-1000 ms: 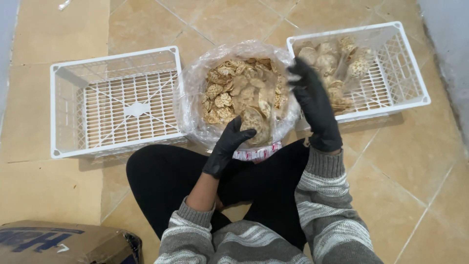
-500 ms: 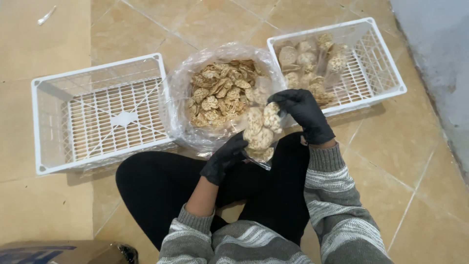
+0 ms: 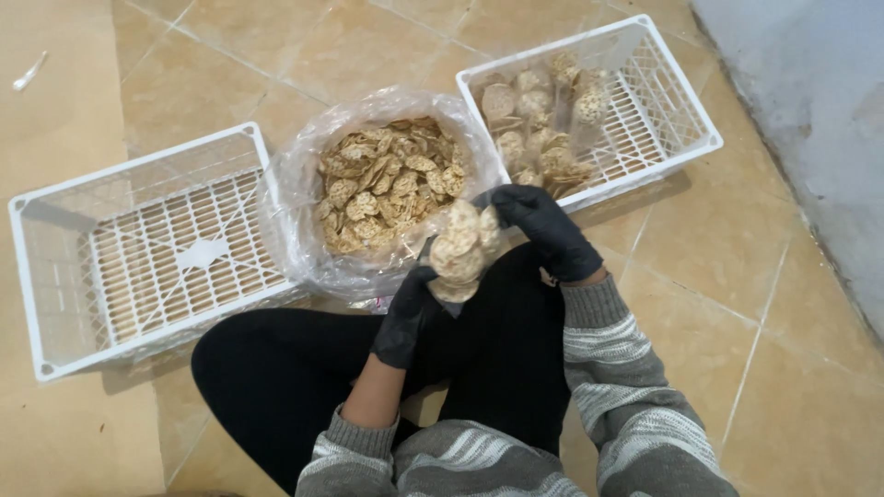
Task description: Sorting and inspecting dried food items from a large plastic bag into plastic crates
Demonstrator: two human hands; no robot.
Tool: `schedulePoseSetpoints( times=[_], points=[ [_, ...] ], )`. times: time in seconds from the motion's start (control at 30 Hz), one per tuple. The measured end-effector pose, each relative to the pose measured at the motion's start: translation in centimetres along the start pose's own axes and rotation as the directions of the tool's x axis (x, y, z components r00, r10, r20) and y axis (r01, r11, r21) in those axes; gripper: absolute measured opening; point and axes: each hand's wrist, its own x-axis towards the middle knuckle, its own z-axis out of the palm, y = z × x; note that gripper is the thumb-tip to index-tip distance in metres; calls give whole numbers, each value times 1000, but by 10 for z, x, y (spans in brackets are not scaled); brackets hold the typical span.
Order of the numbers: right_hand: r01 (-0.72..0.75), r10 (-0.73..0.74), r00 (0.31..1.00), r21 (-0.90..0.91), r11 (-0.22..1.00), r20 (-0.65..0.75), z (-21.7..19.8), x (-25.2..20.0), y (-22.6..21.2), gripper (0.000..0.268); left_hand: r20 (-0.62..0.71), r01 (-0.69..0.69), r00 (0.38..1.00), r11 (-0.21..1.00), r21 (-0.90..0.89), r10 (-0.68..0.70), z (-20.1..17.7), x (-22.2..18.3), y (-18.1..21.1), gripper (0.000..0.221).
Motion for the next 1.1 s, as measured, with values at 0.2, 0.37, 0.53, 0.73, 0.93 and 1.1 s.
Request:
schedulePoseSetpoints(
  times=[0.2,0.37,0.53,0.73,0.93,1.1],
  points=[
    [7,-7,1000,-22,1000,11,-5,1,6,19,-261,-95,964,985,-147,54,-38,33,-18,37],
    [-14,14,1000,-14,1000,-9,-17,-6,-12,18,-228,-253,936,963,97,269,-2,31,-2,50],
    [120,-123,992,-80,990,-32,-38,-11,-38,17,-343,-203,911,973,107,228,-82,87,-46,33],
    [445,-467,802,-150,883,-373,-183,31,-43,44,-337,-29,935,974,226,106,0,12,4,36],
    [531,-625,750,-364,765,-219,-253,73,-85,30,-422,19,897,940,341,135,-1,-30,46,41],
    [471,-578,798,-422,775,-170,-350,139,-2,25,-462,27,872,928,371,160,-18,-51,57,40]
  ],
)
